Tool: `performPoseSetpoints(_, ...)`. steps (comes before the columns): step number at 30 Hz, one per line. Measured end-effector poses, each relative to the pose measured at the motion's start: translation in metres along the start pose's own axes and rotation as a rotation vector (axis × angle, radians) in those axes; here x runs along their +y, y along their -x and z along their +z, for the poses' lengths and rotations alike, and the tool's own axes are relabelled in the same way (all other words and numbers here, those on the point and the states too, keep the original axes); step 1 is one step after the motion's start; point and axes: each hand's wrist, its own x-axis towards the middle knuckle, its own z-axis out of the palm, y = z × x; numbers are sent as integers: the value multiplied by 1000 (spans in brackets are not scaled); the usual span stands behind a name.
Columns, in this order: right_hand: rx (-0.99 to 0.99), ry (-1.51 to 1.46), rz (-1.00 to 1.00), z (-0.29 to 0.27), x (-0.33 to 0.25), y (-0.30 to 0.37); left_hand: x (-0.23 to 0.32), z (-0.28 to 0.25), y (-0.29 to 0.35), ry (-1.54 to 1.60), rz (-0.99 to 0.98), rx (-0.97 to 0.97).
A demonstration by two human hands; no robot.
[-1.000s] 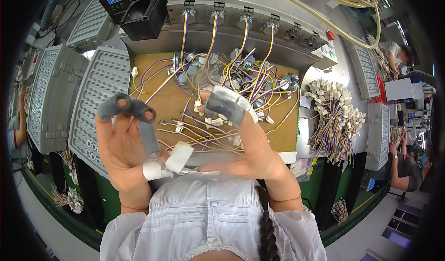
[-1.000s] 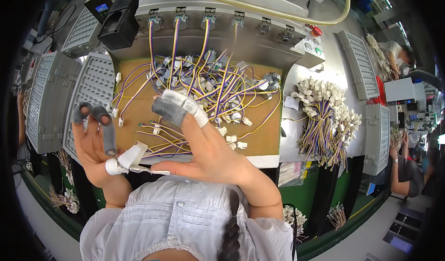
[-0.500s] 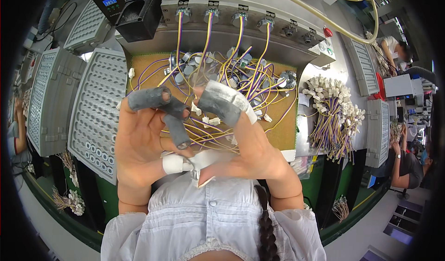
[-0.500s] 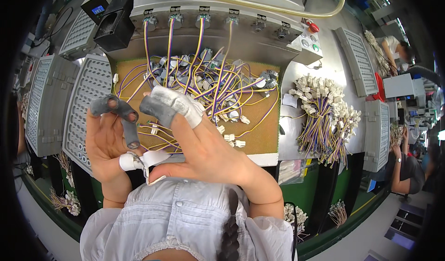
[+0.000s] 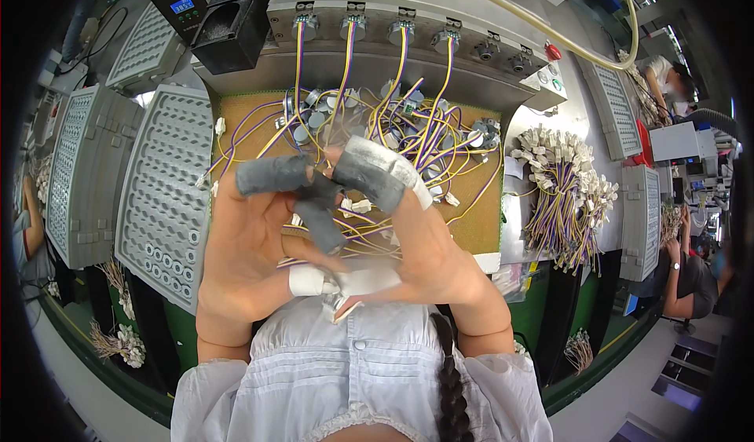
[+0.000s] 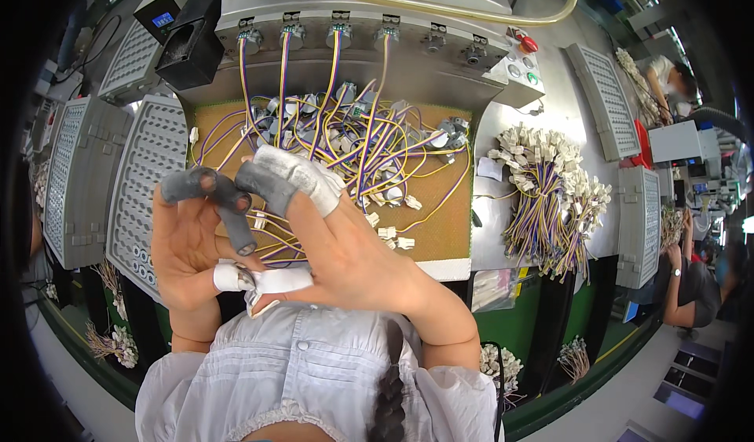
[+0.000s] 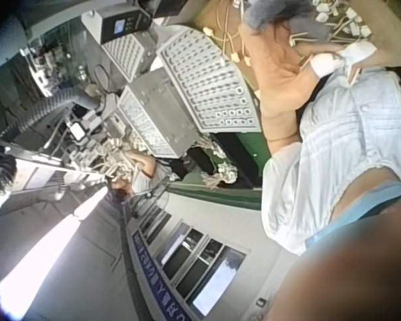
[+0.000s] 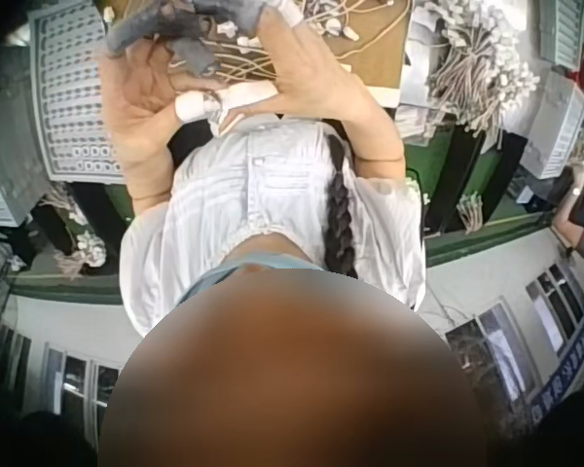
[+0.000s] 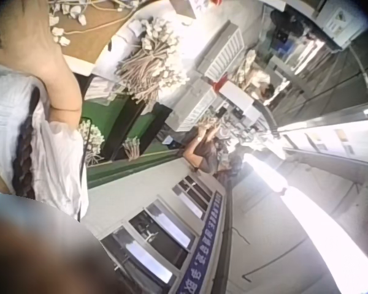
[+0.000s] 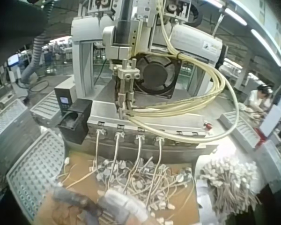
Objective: The person assembles electronic wire harnesses by hand, connecting wire bundles to connectors and electronic components, then checks the completed harnesses using a test fixture.
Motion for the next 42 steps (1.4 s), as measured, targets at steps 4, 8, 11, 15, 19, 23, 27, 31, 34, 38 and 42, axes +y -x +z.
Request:
performPoseSetpoints(4, -12, 17, -21, -2, 1, 1, 0, 2, -12, -240, 269, -156)
performPoseSetpoints(8, 4, -37, 49, -6, 1, 3, 12, 0, 0, -650, 296, 85)
performPoseSetpoints(11, -8, 5, 62, -5, 3, 3, 15, -11, 7, -1058, 352, -225)
performPoseSetpoints(15, -2, -4, 56, -1, 3, 2, 4, -17, 12, -1006, 320, -280)
performPoseSetpoints(19, -42, -42, 110, -3, 2, 3, -1, -15, 13, -1029, 424, -283)
performPoseSetpoints(23, -58, -47, 183, -4, 0, 7, 1, -11, 14, -1057, 434, -326)
performPoseSetpoints(27, -55, -113, 245, -3, -1, 9, 0, -12, 9, -1053, 408, -360)
performPoseSetpoints(31, -65, -228, 305, -2, 0, 7, -4, -14, 5, -1013, 302, -376)
performPoseSetpoints(34, -24, -315, 324, -2, 3, 4, -5, -12, 7, -900, 303, -177)
performPoseSetpoints(38, -65, -263, 278, -4, 5, 1, -2, -10, 11, -619, 394, 118)
performPoseSetpoints(42, -141, -200, 338, -6, 1, -1, 4, -9, 7, -581, 378, -106)
